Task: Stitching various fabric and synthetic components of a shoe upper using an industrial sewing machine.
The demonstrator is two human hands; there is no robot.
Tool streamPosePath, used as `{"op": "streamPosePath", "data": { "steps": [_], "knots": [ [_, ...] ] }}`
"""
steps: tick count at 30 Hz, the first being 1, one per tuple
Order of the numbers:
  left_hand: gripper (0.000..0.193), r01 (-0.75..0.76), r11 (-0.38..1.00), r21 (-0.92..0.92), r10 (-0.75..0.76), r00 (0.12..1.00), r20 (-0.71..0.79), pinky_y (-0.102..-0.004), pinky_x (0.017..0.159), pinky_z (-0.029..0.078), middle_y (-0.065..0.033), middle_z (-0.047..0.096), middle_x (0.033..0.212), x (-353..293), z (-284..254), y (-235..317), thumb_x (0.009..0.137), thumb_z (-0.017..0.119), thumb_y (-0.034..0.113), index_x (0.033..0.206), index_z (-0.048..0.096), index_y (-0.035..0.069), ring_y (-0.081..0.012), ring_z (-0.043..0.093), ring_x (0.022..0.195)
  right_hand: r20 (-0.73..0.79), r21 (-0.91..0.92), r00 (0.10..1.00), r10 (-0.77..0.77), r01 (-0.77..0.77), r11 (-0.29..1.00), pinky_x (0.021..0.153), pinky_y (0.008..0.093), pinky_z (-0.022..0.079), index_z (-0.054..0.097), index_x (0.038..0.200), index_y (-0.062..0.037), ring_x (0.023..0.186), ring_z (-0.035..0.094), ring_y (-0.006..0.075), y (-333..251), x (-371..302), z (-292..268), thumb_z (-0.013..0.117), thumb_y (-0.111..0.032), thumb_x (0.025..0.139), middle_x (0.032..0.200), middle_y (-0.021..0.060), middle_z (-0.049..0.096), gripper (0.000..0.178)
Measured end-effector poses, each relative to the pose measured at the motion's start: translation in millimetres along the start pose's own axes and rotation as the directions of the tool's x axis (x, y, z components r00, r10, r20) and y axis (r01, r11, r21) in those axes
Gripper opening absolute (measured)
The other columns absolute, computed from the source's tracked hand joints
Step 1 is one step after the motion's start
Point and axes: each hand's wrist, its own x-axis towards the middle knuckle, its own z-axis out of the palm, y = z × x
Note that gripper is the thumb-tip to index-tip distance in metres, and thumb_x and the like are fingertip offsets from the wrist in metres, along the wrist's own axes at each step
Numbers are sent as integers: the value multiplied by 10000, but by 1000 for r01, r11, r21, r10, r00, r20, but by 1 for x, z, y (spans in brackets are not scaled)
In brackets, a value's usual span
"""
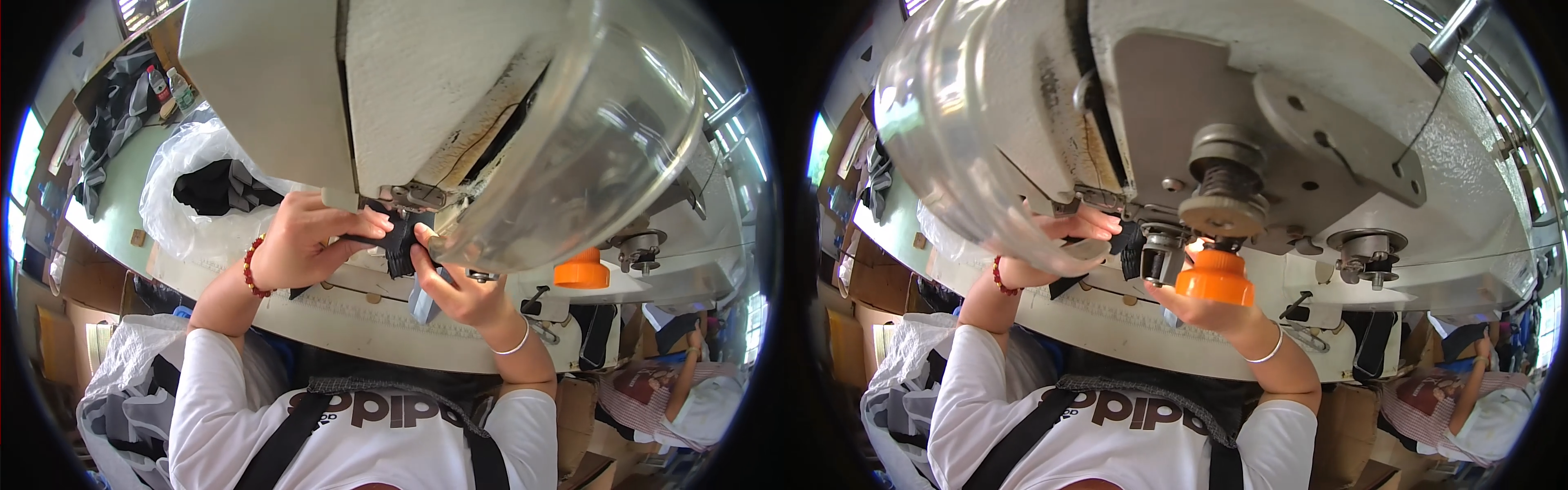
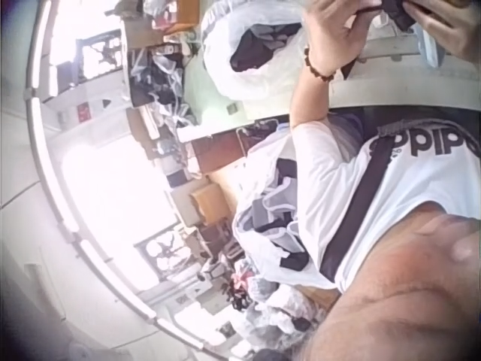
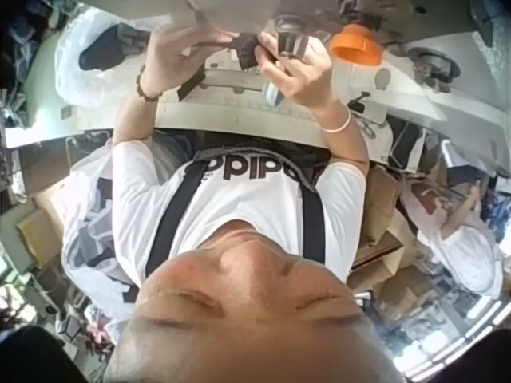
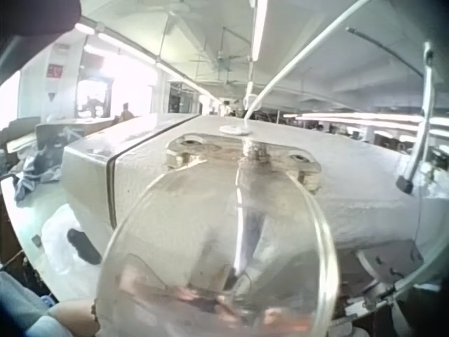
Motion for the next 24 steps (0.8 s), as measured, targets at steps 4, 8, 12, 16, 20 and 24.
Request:
{"op": "streamPosePath", "data": {
  "steps": [4,8,12,16,20,24],
  "knots": [
    [254,-324,844,428,299,946,125,-340,729,633,-90,778,1049,1,3,6,695,752,-34,945,736,11,-249,786,959,31,36,997,67,-68,997,859,323,592,759,969,-117,980,751,161,-1,-10,9,775,-36,789,1133,40,809,198],
    [199,-382,787,485,331,924,191,-320,722,652,-108,749,1084,3,1,10,747,742,35,946,732,22,-241,777,918,67,213,994,92,-104,971,827,326,613,751,988,-27,1010,764,226,-1,-8,10,758,17,809,1142,165,790,184],
    [209,-441,738,510,396,896,201,-328,757,663,-114,747,1082,3,4,11,748,759,64,950,727,23,-244,775,926,24,259,1000,13,-18,966,786,340,623,731,991,45,1003,771,295,1,4,2,749,52,805,1137,271,759,187],
    [192,-433,732,526,411,896,167,-348,776,667,-123,753,1077,0,10,10,764,762,59,946,717,18,-253,780,947,31,276,999,6,-14,961,781,335,620,730,1001,56,1000,773,311,0,12,-4,751,57,801,1149,290,749,201],
    [194,-298,845,443,292,953,85,-364,784,661,-117,778,1084,-4,8,8,780,766,1,962,701,4,-265,788,975,37,281,999,14,-24,959,784,322,613,725,1047,44,1036,766,295,1,4,-1,736,58,831,1189,286,740,217],
    [266,-144,963,229,142,990,22,-349,767,640,-102,788,1131,-4,4,7,773,782,-56,1015,686,-5,-254,787,968,146,98,985,-97,83,992,790,317,607,713,1114,22,1107,750,276,5,-9,10,713,55,881,1242,260,733,234]
  ]
}}
